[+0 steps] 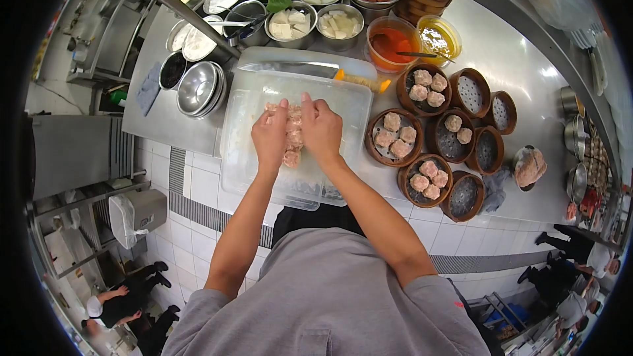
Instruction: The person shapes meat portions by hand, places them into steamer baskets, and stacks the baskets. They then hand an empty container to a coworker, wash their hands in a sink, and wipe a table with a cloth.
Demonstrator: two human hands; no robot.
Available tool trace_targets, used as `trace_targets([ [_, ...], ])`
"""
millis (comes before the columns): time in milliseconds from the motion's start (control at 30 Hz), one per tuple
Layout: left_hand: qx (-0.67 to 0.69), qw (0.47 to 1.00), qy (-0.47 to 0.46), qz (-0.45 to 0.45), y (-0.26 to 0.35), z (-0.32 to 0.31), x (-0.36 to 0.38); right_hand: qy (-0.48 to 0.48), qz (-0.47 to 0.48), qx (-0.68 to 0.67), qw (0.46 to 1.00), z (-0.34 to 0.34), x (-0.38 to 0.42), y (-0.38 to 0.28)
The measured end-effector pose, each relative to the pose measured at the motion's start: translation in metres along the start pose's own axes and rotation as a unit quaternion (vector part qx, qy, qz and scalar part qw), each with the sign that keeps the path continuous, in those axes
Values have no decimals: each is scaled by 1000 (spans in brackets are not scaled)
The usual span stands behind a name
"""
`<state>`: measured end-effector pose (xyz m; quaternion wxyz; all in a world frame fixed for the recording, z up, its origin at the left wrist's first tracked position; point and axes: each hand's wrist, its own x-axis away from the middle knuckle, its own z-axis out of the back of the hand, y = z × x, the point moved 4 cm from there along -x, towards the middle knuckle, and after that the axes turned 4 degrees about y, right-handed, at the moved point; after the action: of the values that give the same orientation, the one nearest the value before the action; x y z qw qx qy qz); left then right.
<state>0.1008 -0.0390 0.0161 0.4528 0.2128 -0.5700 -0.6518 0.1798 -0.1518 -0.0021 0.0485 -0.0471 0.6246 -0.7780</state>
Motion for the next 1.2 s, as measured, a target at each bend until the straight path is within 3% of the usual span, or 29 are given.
trace_targets([
  [33,-103,992,33,-67,12,4,5,44,112,114,986,2,4,-14],
  [133,-125,986,68,-89,17,5,7,66,156,172,970,3,6,-23],
  [367,-154,973,98,-142,8,3,2,95,151,209,962,13,7,-25],
  [433,22,997,-11,69,-17,0,-13,28,-80,88,992,18,-5,-9],
  [467,21,997,-12,70,-23,0,-17,29,-81,88,992,25,-12,-10],
  [500,137,973,-71,172,-30,-6,-15,-122,-261,-58,956,22,-15,1],
  [533,249,921,-130,269,-33,-14,-12,-263,-420,-201,845,20,-8,6],
  [567,249,921,-134,267,-32,-12,-15,-260,-417,-202,847,29,-14,11],
  [600,71,979,-117,152,-25,-1,-21,-310,-409,-163,843,36,-15,16],
  [633,-109,989,-93,31,-17,7,-23,-359,-402,-121,834,42,-13,21],
  [667,-109,989,-94,31,-16,7,-23,-358,-402,-121,834,49,-14,27],
  [733,-354,931,-65,-61,2,9,-20,-383,-377,-147,831,61,-11,28],
  [767,-354,931,-67,-64,-4,9,-22,-381,-375,-148,832,68,-10,29],
  [833,-410,867,32,-281,0,9,-21,-443,-209,-109,865,78,-10,22],
  [867,-409,866,26,-286,0,11,-20,-436,-210,-111,868,82,-12,22],
  [933,-339,825,68,-446,32,9,-2,-463,-129,-8,877,95,-18,18],
  [967,-329,827,50,-454,41,1,7,-444,-136,-5,886,105,-21,16],
  [1000,-222,896,-137,-360,41,-14,14,-460,-60,22,886,110,-23,4],
  [1033,-110,909,-319,-244,41,-30,27,-475,16,51,879,116,-22,-7],
  [1067,-79,892,-395,-205,43,-43,43,-458,9,55,887,122,-22,-10],
  [1133,-58,872,-457,-168,40,-64,58,-391,53,180,901,139,-20,-13],
  [1200,-43,849,-510,-129,37,-81,70,-338,-13,145,930,167,-14,-17],
])
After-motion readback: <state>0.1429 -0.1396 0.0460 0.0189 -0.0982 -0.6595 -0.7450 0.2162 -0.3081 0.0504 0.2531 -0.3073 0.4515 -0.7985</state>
